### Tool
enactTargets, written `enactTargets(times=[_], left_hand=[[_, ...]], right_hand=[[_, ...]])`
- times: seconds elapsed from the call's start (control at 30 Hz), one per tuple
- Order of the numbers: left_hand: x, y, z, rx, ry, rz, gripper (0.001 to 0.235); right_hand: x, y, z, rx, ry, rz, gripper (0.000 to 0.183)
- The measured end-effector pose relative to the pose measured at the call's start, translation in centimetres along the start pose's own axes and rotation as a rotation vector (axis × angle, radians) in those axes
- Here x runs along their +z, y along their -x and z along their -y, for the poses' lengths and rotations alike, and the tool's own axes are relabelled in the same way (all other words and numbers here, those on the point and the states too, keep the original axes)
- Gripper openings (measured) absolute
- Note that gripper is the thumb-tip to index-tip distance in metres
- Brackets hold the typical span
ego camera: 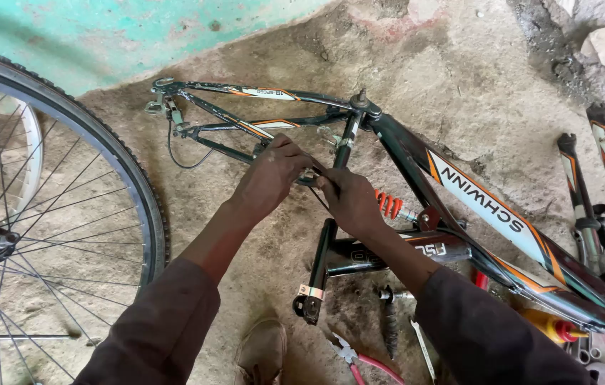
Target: The person is repairing a bicycle frame lying on the ground. They use a wrench to tighten bolts on the frame, wipe the area with a cloth, and use a red screwdriver to adjust components near the handlebars.
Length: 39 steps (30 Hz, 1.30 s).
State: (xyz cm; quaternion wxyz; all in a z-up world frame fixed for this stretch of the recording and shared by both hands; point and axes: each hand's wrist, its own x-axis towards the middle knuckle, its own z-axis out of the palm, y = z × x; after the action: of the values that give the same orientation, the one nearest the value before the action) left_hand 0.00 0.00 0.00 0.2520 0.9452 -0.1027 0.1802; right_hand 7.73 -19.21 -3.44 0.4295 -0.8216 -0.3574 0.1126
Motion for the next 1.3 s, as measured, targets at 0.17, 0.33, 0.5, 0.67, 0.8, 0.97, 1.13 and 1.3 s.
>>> enactTargets(times=[0.17,0.33,0.5,0.67,0.8,0.97,1.13,1.3], left_hand=[[0.7,0.4,2.6,0.045,0.167,0.129,0.003],[0.9,0.2,2.4,0.05,-0.001,0.156,0.011],[0.3,-0.6,1.2,-0.109,0.114,0.205,0.016],[1.1,-0.5,2.1,-0.13,0.12,0.234,0.019],[1.1,-0.5,2.1,-0.138,0.086,0.237,0.02],[0.8,-0.5,0.9,-0.142,0.102,0.177,0.023],[2.2,0.2,2.3,-0.149,0.135,0.138,0.03],[2.3,0.7,1.7,-0.177,-0.015,0.114,0.047]], right_hand=[[-0.4,0.0,0.7,-0.103,0.101,-0.006,0.019],[-0.5,-0.1,0.8,-0.135,0.172,-0.023,0.015],[-0.4,-0.2,0.6,-0.149,0.19,-0.014,0.012],[0.0,-0.2,0.1,-0.183,0.286,0.006,0.01],[-0.1,0.0,1.0,-0.138,0.296,0.017,0.014],[-1.9,-0.7,2.5,-0.076,0.164,0.034,0.023],[-1.0,-2.3,3.0,-0.05,-0.028,0.031,0.028],[0.7,-3.7,0.8,0.047,-0.025,0.036,0.016]])
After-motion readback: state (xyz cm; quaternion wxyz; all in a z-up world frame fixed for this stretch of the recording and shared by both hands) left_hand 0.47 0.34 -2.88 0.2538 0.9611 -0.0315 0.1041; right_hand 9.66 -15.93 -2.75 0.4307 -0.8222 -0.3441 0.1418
